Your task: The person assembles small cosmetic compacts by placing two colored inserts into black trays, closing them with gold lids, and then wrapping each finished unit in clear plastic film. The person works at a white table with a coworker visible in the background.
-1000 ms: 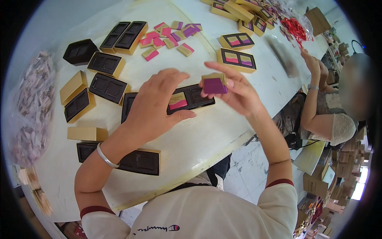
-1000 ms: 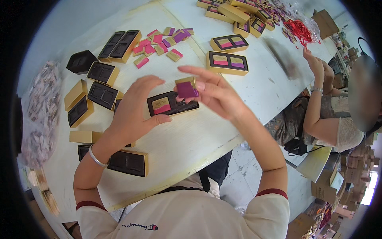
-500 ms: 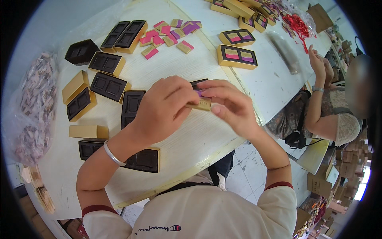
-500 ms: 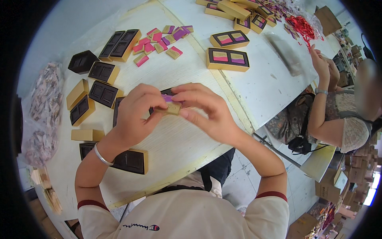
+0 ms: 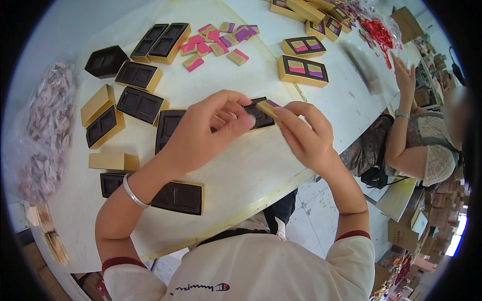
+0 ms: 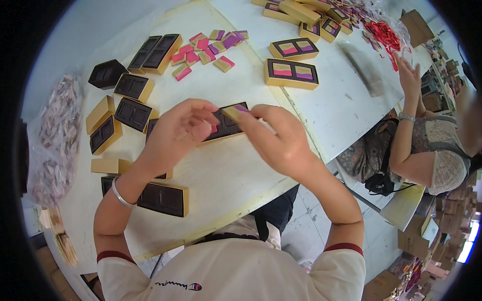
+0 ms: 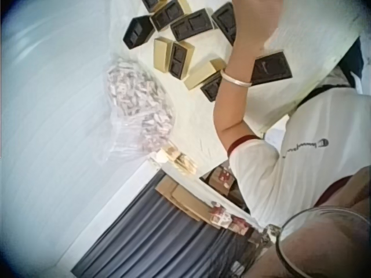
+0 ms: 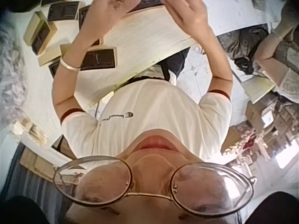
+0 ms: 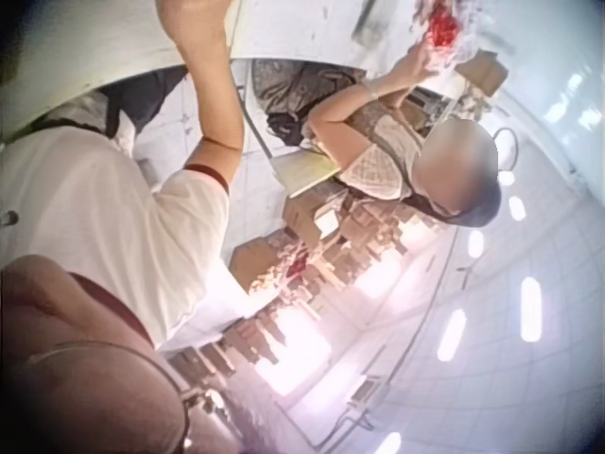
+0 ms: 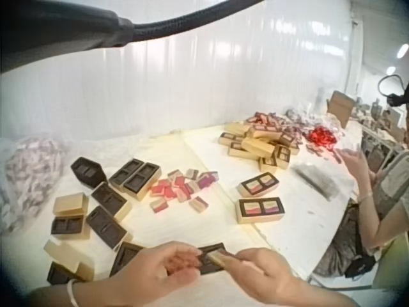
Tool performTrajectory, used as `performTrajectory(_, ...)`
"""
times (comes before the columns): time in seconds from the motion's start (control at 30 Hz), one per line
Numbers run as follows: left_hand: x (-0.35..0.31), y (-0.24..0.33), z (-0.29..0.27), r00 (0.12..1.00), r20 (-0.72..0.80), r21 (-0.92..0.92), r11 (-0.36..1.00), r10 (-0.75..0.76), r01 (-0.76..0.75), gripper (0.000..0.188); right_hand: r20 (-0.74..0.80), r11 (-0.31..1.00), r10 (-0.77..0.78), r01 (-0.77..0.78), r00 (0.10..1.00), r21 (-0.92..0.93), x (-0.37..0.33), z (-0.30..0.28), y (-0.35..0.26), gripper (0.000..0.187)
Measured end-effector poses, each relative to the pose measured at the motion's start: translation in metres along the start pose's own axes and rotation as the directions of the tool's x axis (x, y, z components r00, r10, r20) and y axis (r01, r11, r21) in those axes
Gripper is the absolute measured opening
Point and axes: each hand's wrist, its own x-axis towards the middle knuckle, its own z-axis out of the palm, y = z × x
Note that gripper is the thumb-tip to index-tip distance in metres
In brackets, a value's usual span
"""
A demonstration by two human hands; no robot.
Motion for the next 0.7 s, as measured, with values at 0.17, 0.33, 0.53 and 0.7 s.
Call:
performTrajectory(0.17,0.016,0.005,-0.008,0.981,0.146,-0.446,0.877,-0.126,0.179,0.027,0.000,0.991,-0.056,0.055,0.998,0.120,0.022,0.005,-0.019,0.032)
performTrajectory(0.33,0.022,0.003,-0.011,0.954,0.243,-0.326,0.912,-0.173,0.249,0.032,-0.026,0.973,-0.186,0.188,0.982,0.132,0.023,0.000,0.002,0.033)
performTrajectory(0.53,0.008,-0.034,-0.007,0.954,0.111,0.791,0.555,0.280,-0.255,0.054,0.314,0.967,-0.080,0.150,0.946,-0.204,0.007,0.008,0.011,0.025)
performTrajectory(0.7,0.005,-0.036,-0.002,0.980,0.127,0.755,0.625,0.156,-0.197,0.058,0.356,0.998,-0.016,0.035,0.934,-0.045,0.000,0.022,0.010,0.018)
